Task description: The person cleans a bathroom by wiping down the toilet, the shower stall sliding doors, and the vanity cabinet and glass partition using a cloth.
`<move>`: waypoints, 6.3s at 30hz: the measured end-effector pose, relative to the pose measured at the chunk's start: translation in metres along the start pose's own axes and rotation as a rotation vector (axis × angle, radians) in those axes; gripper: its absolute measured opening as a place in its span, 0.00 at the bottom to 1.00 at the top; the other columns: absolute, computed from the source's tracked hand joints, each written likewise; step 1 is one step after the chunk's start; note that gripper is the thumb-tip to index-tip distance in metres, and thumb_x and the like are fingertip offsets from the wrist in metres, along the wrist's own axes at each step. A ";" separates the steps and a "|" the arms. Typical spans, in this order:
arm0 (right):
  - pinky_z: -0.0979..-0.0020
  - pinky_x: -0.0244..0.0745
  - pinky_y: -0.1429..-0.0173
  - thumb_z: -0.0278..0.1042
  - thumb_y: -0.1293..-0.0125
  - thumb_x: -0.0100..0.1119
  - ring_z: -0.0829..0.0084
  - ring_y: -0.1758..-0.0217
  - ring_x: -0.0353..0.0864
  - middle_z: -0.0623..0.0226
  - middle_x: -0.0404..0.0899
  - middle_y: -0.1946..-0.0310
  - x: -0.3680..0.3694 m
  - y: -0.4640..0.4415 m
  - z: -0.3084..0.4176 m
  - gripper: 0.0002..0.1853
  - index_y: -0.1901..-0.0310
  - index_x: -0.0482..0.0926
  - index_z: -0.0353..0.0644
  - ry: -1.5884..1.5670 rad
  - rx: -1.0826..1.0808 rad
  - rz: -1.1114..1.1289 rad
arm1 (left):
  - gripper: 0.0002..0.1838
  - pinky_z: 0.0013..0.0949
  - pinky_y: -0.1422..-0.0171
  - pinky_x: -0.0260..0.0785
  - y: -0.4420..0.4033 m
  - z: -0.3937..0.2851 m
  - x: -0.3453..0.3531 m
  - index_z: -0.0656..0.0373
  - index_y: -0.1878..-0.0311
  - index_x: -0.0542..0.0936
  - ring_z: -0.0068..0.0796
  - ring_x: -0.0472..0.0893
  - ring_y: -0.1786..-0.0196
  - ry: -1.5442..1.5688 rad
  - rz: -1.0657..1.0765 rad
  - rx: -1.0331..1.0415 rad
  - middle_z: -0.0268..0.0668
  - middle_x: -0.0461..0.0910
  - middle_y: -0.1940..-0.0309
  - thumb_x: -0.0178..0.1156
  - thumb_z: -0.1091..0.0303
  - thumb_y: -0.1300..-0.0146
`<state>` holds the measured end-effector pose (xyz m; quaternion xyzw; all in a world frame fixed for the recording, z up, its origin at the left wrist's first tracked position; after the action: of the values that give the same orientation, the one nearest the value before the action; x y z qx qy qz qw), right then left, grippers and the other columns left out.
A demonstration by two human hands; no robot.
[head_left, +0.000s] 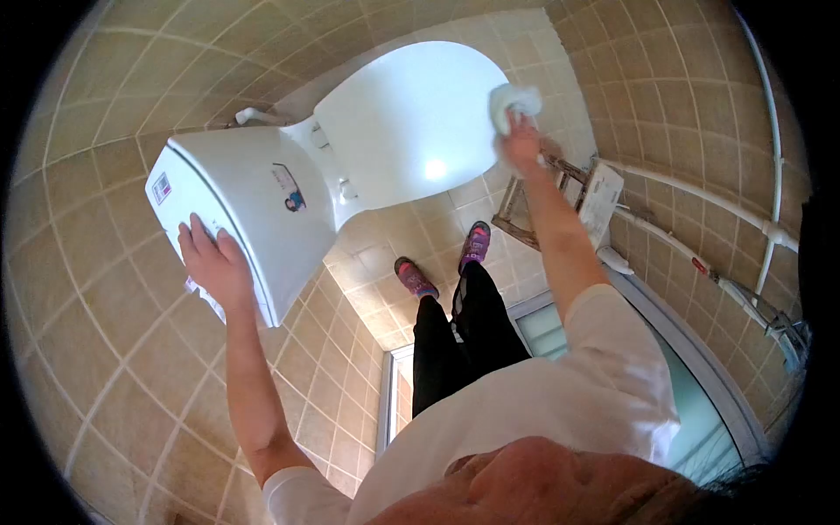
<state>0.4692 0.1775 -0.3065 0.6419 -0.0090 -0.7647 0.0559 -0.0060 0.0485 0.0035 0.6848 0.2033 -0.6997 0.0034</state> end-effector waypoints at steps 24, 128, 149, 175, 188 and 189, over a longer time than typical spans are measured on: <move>0.68 0.73 0.49 0.43 0.46 0.67 0.69 0.54 0.78 0.60 0.79 0.55 -0.016 0.335 -0.205 0.31 0.45 0.71 0.32 -1.352 1.178 -0.036 | 0.34 0.48 0.29 0.51 -0.003 0.054 0.022 0.67 0.35 0.63 0.56 0.61 0.33 0.034 0.057 0.091 0.58 0.62 0.36 0.39 0.45 0.31; 0.59 0.73 0.44 0.37 0.61 0.72 0.58 0.44 0.76 0.61 0.78 0.48 -0.043 0.892 0.175 0.39 0.40 0.72 0.52 -1.093 1.542 0.086 | 0.25 0.37 0.37 0.65 0.368 -0.299 -0.035 0.62 0.39 0.70 0.41 0.74 0.41 -0.471 1.274 1.829 0.49 0.73 0.43 0.54 0.60 0.37; 0.58 0.72 0.44 0.32 0.63 0.67 0.57 0.45 0.76 0.57 0.78 0.50 0.072 1.030 -0.018 0.39 0.41 0.73 0.58 -1.161 1.285 0.262 | 0.25 0.37 0.33 0.60 0.497 -0.314 -0.085 0.60 0.41 0.72 0.43 0.70 0.37 -0.420 1.215 1.513 0.48 0.75 0.45 0.51 0.55 0.37; 0.57 0.68 0.41 0.29 0.49 0.46 0.51 0.46 0.75 0.47 0.77 0.51 0.094 1.154 -0.113 0.22 0.50 0.78 0.44 -0.998 1.357 -0.319 | 0.23 0.35 0.38 0.65 0.688 -0.200 -0.149 0.60 0.42 0.73 0.39 0.75 0.42 -0.117 1.369 1.072 0.46 0.76 0.45 0.54 0.57 0.36; 0.56 0.70 0.43 0.33 0.50 0.50 0.48 0.48 0.76 0.42 0.78 0.55 0.022 1.283 0.102 0.20 0.55 0.80 0.36 -0.932 1.915 -0.285 | 0.17 0.38 0.40 0.66 0.662 -0.321 -0.485 0.62 0.48 0.76 0.40 0.76 0.48 1.558 0.750 1.889 0.45 0.77 0.51 0.49 0.70 0.39; 0.56 0.70 0.43 0.33 0.50 0.50 0.48 0.48 0.76 0.42 0.78 0.55 0.014 1.283 0.112 0.20 0.55 0.80 0.36 -0.923 1.925 -0.287 | 0.18 0.43 0.42 0.66 0.651 -0.312 -0.519 0.62 0.48 0.75 0.46 0.75 0.50 1.785 0.578 1.955 0.45 0.75 0.51 0.48 0.62 0.35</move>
<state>0.4516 -1.1055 -0.1913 0.0608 -0.5517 -0.6043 -0.5716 0.5092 -0.6009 0.3259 0.6419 -0.5901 0.1481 -0.4667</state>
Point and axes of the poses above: each hand's wrist, its own y-axis away from the middle knuckle, its own x-axis out of the palm, z = x × y, the point moved 4 cm from there along -y, towards the middle knuckle
